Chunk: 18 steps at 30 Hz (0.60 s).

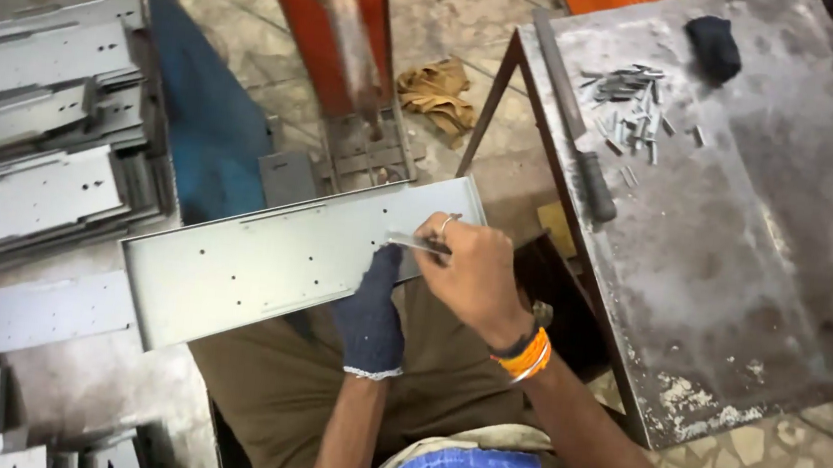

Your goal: Spot welding small metal components onto larger metal base plates.

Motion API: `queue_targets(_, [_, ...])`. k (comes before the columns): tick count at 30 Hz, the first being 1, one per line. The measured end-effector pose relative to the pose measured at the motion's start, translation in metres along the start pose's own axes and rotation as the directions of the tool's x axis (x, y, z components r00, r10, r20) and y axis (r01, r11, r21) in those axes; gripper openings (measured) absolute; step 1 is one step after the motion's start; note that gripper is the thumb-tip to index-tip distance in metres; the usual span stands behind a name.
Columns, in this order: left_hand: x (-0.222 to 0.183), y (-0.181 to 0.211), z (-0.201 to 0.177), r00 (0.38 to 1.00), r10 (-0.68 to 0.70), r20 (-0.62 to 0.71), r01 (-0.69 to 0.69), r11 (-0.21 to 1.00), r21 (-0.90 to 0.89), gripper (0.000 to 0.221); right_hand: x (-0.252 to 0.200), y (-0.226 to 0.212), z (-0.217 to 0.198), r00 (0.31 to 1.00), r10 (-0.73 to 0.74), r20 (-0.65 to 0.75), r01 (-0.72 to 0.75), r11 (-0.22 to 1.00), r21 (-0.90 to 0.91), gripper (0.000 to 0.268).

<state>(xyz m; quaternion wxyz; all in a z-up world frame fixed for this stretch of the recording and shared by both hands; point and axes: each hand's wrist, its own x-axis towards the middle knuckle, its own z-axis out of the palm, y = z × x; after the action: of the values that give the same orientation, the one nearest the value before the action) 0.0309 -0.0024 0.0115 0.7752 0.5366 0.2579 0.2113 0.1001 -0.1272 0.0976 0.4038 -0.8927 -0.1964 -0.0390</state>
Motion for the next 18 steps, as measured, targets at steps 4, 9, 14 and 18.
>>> queue_targets(4, [-0.001, -0.008, -0.021, 0.746, 0.518, 0.418, -0.599, 0.248, 0.761, 0.051, 0.002, -0.029, -0.014, 0.998, -0.064, -0.001, 0.064, 0.995, 0.08, 0.019])
queue_targets(9, [0.007, -0.038, -0.024, 0.917, 0.357, 0.18, -0.398, 0.852, 0.34, 0.029, 0.009, -0.024, -0.03, 0.997, -0.081, -0.014, 0.082, 0.984, 0.158, 0.016])
queue_targets(14, [0.004, -0.025, -0.023, 0.963, 0.248, 0.107, -0.263, 0.951, 0.161, 0.024, 0.01, -0.029, -0.014, 0.973, -0.223, -0.056, 0.22, 0.974, -0.057, 0.009])
queue_targets(18, [0.004, -0.01, -0.015, 0.995, -0.102, -0.013, 0.092, 0.938, -0.333, 0.022, 0.005, -0.035, -0.004, 0.956, -0.29, -0.047, 0.286, 0.955, -0.076, 0.005])
